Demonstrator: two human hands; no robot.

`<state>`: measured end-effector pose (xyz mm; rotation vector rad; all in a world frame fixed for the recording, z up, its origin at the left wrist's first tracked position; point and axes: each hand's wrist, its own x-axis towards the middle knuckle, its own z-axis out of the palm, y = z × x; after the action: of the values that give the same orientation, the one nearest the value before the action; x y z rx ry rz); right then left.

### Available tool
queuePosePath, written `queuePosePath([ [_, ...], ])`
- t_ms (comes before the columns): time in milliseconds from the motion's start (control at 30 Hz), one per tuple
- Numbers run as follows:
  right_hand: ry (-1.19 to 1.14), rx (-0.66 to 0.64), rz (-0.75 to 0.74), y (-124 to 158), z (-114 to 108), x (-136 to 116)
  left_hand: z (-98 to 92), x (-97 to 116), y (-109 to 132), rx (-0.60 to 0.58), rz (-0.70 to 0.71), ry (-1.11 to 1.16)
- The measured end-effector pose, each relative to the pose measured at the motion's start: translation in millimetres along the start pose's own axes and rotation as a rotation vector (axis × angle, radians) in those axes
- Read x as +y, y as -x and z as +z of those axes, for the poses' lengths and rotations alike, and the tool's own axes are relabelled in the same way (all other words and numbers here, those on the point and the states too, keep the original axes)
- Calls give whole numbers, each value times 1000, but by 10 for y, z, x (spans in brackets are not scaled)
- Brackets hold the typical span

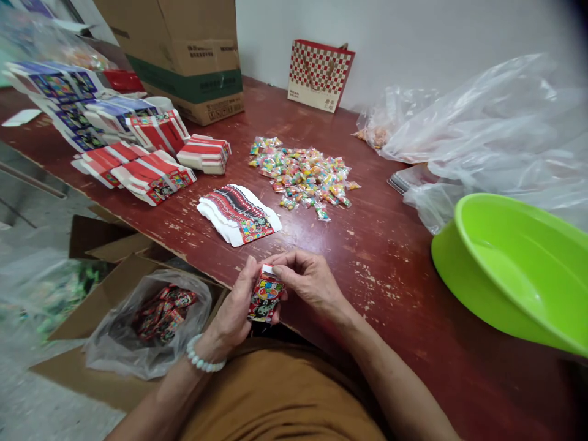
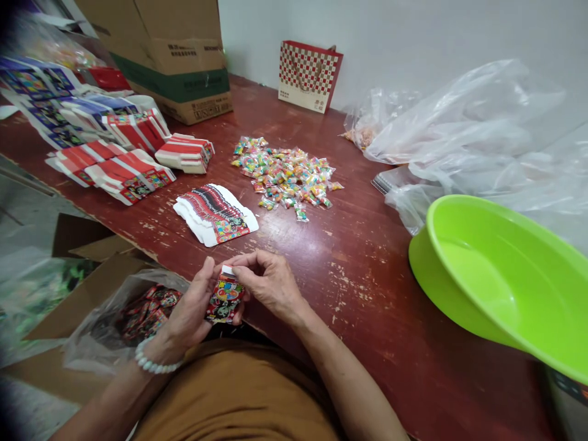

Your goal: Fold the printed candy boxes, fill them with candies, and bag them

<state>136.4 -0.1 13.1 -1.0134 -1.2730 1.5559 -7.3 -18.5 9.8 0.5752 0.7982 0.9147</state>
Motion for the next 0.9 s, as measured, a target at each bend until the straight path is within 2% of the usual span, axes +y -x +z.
queuePosePath([
  [67, 33, -2, -37, 0, -15, -5, -16, 7, -8, -5, -15, -8],
  [167, 189, -36, -213, 23, -62, -12, -54, 36, -23, -8, -75, 23],
  [267, 287, -84, -353, 70, -76, 17, -77, 59, -45, 38, -92, 93],
  [333, 378, -64, -416, 101, -38, 70, -79, 57, -62, 82, -95, 129],
  [433, 509, -37, -419, 94, 46, 177, -103, 38, -69, 149, -80, 136],
  [500, 483, -101, -362, 11, 62, 242, -183, 51, -32, 184, -32, 82],
  [567, 441, -147, -300, -158, 9, 286, -351, 118, 54, 208, 12, -13],
  [600, 452, -128, -272, -272, -40, 299, -472, 174, 116, 243, 40, -79],
  [667, 570, 42, -209, -535, -157, 309, -773, 319, 266, 418, 132, -291],
  [700, 656, 147, -164, -667, -210, 308, -941, 398, 346, 560, 180, -458],
  [733, 748, 235, -128, -790, -250, 304, -1109, 472, 421, 714, 196, -662],
  [800, 944, 327, -70, -979, -273, 294, -1403, 583, 535, 903, 183, -888],
  [867, 1108, 354, -27, -1079, -226, 293, -1580, 621, 565, 975, 185, -1166],
  [900, 1165, 360, -7, -1099, -188, 299, -1611, 614, 538, 981, 235, -1307],
])
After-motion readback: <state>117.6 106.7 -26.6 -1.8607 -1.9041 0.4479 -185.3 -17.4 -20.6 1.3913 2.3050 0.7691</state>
